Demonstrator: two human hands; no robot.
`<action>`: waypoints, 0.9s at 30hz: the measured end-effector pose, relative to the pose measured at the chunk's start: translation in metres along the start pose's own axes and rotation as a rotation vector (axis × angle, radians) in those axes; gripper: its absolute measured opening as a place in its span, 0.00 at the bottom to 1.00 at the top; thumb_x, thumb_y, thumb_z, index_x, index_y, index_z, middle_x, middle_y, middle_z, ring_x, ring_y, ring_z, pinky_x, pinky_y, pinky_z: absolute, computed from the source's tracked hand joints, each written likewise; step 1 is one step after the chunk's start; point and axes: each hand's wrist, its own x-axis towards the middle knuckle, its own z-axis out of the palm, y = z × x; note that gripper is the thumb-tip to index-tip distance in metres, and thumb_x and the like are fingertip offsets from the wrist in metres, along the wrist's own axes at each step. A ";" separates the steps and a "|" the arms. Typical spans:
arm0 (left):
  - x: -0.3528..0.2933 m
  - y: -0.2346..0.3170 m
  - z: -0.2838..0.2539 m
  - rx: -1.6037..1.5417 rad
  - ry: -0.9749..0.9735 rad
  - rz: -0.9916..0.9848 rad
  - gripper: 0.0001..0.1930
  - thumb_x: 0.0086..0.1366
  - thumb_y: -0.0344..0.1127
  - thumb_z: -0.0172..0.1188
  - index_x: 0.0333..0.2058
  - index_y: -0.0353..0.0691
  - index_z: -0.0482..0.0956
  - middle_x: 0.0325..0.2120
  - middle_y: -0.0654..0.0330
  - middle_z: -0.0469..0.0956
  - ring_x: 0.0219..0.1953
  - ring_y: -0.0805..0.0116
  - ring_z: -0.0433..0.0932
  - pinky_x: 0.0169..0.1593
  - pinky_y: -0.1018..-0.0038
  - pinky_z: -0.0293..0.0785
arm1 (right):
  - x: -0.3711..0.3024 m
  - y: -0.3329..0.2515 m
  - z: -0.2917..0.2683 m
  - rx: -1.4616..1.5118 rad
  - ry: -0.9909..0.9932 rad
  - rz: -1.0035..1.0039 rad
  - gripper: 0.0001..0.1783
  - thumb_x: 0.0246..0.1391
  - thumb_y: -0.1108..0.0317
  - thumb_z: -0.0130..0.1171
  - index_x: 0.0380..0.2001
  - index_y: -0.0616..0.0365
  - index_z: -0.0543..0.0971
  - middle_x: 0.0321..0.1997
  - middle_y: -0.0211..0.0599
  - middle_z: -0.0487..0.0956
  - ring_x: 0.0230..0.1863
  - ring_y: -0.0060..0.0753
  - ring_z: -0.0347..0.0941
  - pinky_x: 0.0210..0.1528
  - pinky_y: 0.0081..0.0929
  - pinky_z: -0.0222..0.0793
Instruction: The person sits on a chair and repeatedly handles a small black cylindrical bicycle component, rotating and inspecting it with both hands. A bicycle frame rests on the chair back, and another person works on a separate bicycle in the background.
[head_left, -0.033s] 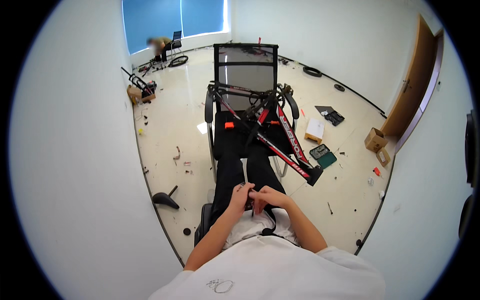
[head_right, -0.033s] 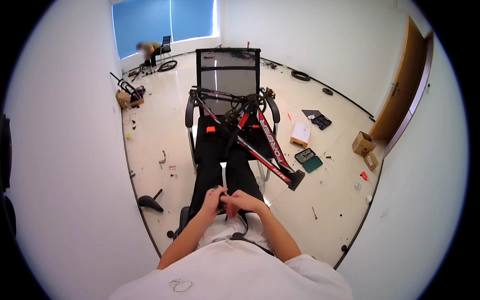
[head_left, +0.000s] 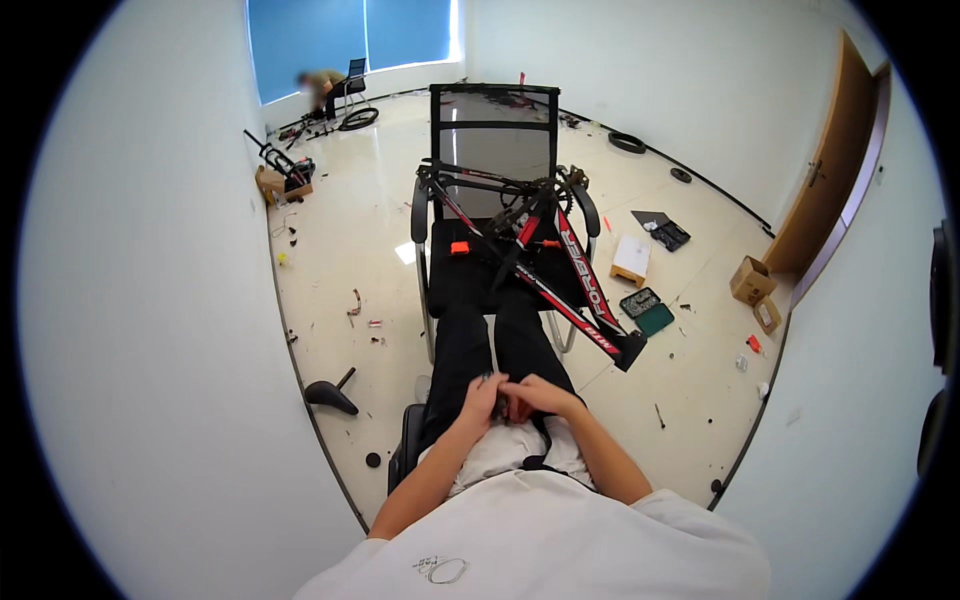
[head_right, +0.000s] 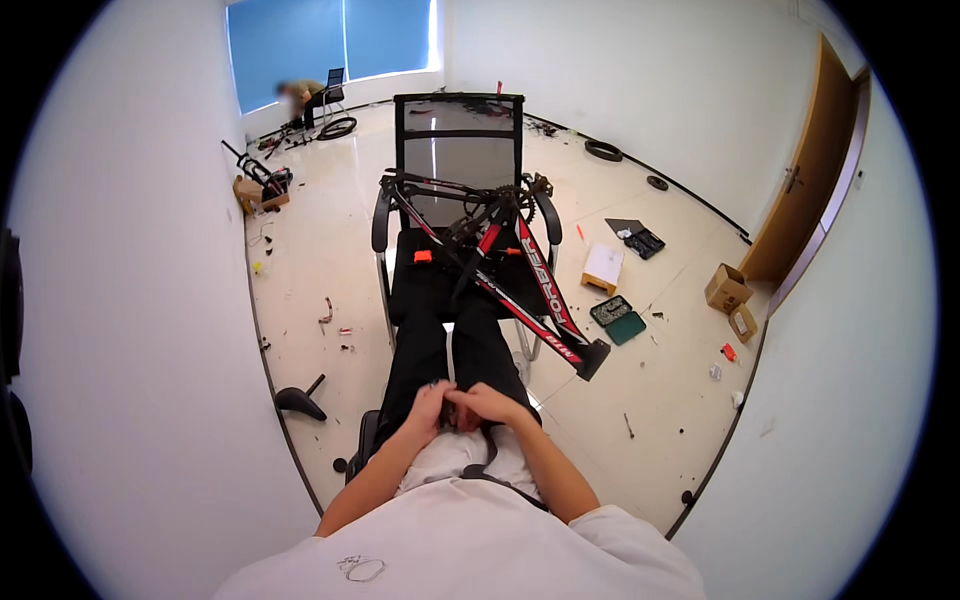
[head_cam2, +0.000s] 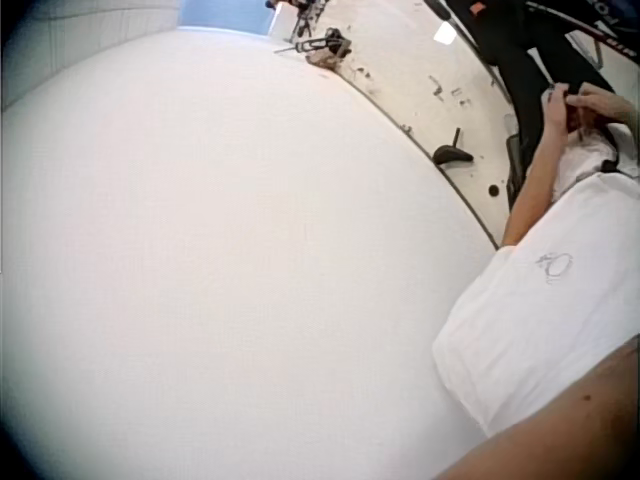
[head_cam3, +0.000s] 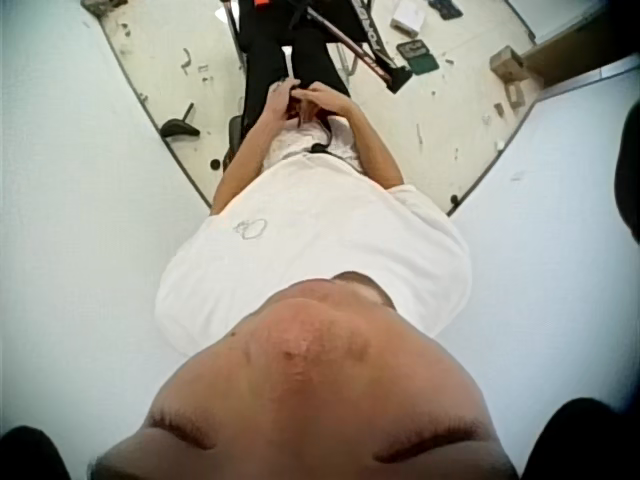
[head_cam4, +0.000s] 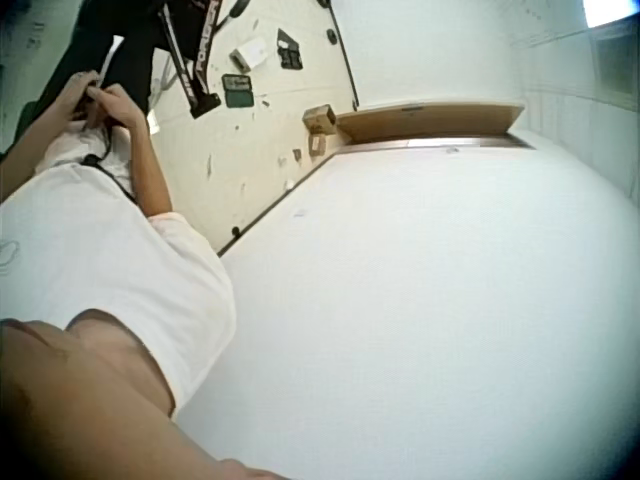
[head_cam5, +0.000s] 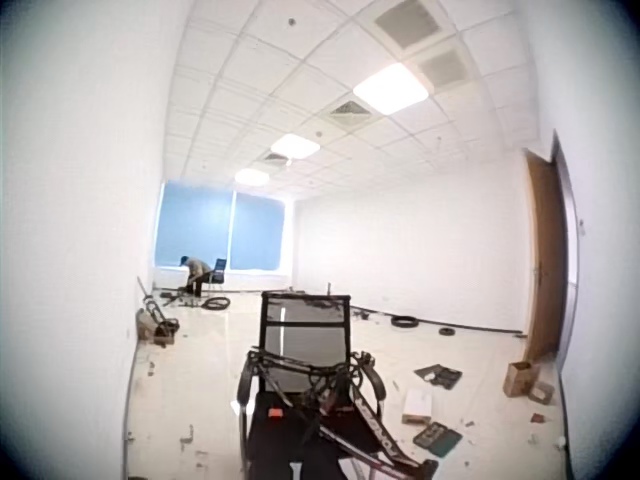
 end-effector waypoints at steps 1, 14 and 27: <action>-0.001 -0.009 -0.006 -0.047 -0.001 -0.094 0.10 0.62 0.38 0.55 0.23 0.41 0.75 0.16 0.61 0.74 0.16 0.68 0.73 0.19 0.73 0.66 | 0.007 0.015 0.005 -0.146 0.141 -0.104 0.23 0.60 0.51 0.56 0.27 0.64 0.77 0.18 0.36 0.76 0.19 0.26 0.75 0.23 0.22 0.73; -0.003 0.012 -0.020 -0.329 0.146 -0.030 0.11 0.60 0.40 0.56 0.25 0.40 0.67 0.18 0.56 0.71 0.16 0.65 0.67 0.22 0.68 0.66 | 0.014 0.014 0.021 -0.806 0.327 -0.487 0.16 0.49 0.61 0.60 0.38 0.60 0.80 0.29 0.40 0.76 0.34 0.37 0.75 0.37 0.30 0.72; 0.005 0.013 -0.023 -0.375 0.122 0.009 0.12 0.60 0.40 0.55 0.24 0.40 0.66 0.18 0.55 0.71 0.16 0.63 0.69 0.21 0.68 0.67 | 0.015 -0.006 0.042 -1.125 0.339 -0.404 0.22 0.41 0.59 0.60 0.41 0.56 0.74 0.39 0.44 0.75 0.37 0.48 0.76 0.39 0.39 0.74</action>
